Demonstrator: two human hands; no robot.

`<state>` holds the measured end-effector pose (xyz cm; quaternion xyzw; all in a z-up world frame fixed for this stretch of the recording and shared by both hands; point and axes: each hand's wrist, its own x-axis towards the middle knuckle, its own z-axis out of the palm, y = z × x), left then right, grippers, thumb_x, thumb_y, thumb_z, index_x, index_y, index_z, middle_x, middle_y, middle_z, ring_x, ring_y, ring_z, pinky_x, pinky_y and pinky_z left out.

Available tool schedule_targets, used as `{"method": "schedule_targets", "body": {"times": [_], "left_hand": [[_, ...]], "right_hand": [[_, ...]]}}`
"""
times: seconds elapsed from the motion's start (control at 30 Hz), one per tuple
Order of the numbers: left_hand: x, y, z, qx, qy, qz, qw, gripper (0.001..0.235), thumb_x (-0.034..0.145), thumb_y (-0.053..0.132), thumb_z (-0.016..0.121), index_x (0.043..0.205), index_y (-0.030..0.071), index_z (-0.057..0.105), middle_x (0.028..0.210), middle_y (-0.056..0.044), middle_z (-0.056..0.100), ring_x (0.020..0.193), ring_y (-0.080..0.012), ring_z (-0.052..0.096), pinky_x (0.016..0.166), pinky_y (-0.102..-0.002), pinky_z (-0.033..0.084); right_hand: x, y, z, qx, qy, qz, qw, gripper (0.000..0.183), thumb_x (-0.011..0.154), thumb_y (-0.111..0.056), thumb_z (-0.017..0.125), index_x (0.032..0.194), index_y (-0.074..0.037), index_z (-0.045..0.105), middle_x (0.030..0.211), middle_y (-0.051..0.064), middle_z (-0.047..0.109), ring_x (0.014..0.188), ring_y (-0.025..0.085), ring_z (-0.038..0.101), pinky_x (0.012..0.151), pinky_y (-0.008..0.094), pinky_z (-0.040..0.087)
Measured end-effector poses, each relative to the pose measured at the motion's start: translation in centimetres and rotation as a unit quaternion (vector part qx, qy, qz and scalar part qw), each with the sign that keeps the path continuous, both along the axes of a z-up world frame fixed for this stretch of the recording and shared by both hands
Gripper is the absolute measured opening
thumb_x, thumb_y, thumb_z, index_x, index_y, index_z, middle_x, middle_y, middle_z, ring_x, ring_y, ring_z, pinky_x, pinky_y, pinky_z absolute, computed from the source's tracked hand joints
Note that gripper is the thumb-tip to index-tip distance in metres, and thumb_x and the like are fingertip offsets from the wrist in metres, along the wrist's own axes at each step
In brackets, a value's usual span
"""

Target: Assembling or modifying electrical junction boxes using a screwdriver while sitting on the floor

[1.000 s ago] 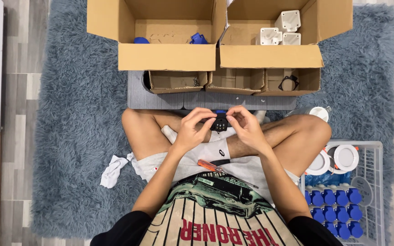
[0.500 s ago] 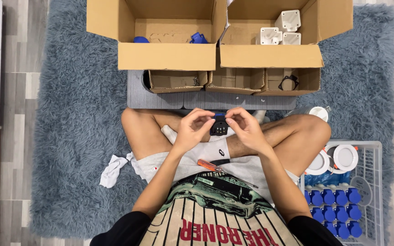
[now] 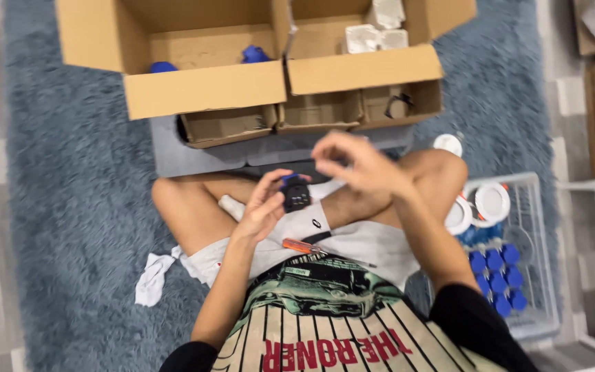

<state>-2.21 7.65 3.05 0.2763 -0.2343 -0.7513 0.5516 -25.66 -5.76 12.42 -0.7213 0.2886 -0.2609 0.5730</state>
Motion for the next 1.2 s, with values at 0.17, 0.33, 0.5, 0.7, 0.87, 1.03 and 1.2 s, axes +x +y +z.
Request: {"method": "schedule_targets", "body": {"times": [0.17, 0.33, 0.5, 0.7, 0.87, 1.03, 1.2], "left_hand": [[2.3, 0.6, -2.4, -0.045, 0.082, -0.003, 0.996, 0.056, 0.105, 0.012, 0.067, 0.156, 0.012, 0.043, 0.155, -0.034, 0.055, 0.131, -0.0412, 0.068, 0.108, -0.048, 0.061], [4.0, 1.0, -2.6, -0.066, 0.094, 0.017, 0.993, 0.061, 0.101, 0.001, 0.074, 0.153, 0.013, 0.045, 0.154, -0.032, 0.058, 0.135, -0.0399, 0.065, 0.116, -0.046, 0.053], [4.9, 1.7, -1.1, -0.086, 0.076, 0.034, 0.993, 0.061, 0.099, 0.001, 0.075, 0.153, 0.012, 0.049, 0.150, -0.025, 0.062, 0.139, -0.0471, 0.064, 0.122, -0.054, 0.051], [6.3, 2.9, -0.9, -0.097, 0.063, 0.054, 0.992, 0.066, 0.096, -0.006, 0.074, 0.155, 0.011, 0.050, 0.151, -0.025, 0.060, 0.138, -0.0504, 0.063, 0.120, -0.055, 0.051], [6.9, 3.2, -1.2, -0.098, 0.058, 0.063, 0.992, 0.067, 0.095, -0.003, 0.074, 0.156, 0.012, 0.050, 0.151, -0.028, 0.061, 0.136, -0.0501, 0.065, 0.120, -0.055, 0.052], [6.7, 3.3, -1.4, -0.096, 0.051, 0.071, 0.992, 0.069, 0.096, -0.003, 0.072, 0.160, 0.010, 0.048, 0.150, -0.032, 0.061, 0.134, -0.0473, 0.067, 0.120, -0.053, 0.054], [6.1, 3.4, -1.5, -0.068, -0.016, 0.085, 0.994, 0.081, 0.091, -0.006, 0.075, 0.163, 0.008, 0.042, 0.144, -0.031, 0.065, 0.128, -0.0397, 0.070, 0.112, -0.044, 0.056]], "right_hand": [[-2.4, -7.9, 4.8, -0.122, 0.080, -0.053, 0.988, 0.016, 0.109, -0.005, 0.073, 0.125, -0.002, 0.071, 0.110, 0.011, 0.072, 0.097, 0.021, 0.070, 0.091, 0.034, 0.058], [-2.7, -17.2, 3.6, -0.317, 0.158, -0.124, 0.927, 0.021, 0.104, 0.005, 0.082, 0.124, 0.008, 0.076, 0.104, 0.016, 0.074, 0.080, 0.021, 0.066, 0.070, 0.032, 0.054], [-1.6, -24.6, -2.0, -0.311, 0.533, -0.101, 0.780, 0.038, 0.090, -0.013, 0.089, 0.126, -0.003, 0.084, 0.120, 0.024, 0.081, 0.101, 0.038, 0.078, 0.097, 0.052, 0.064], [-3.7, -28.2, -9.8, -0.410, 0.505, -0.119, 0.750, 0.018, 0.087, -0.018, 0.085, 0.104, -0.015, 0.090, 0.111, 0.015, 0.073, 0.095, 0.038, 0.072, 0.085, 0.051, 0.063], [-2.9, -25.2, -4.2, -0.372, 0.451, -0.163, 0.795, 0.019, 0.112, -0.015, 0.066, 0.120, -0.005, 0.080, 0.118, 0.020, 0.073, 0.102, 0.040, 0.071, 0.092, 0.054, 0.059], [-4.5, -20.8, 0.1, -0.369, 0.161, -0.186, 0.896, 0.008, 0.120, 0.015, 0.047, 0.127, 0.012, 0.050, 0.109, 0.030, 0.068, 0.086, 0.034, 0.067, 0.068, 0.036, 0.057], [-3.6, -10.2, 4.4, 0.114, -0.184, -0.297, 0.930, 0.027, 0.120, 0.000, 0.037, 0.141, -0.015, 0.045, 0.136, 0.014, 0.069, 0.108, 0.027, 0.081, 0.072, 0.029, 0.073]]}}
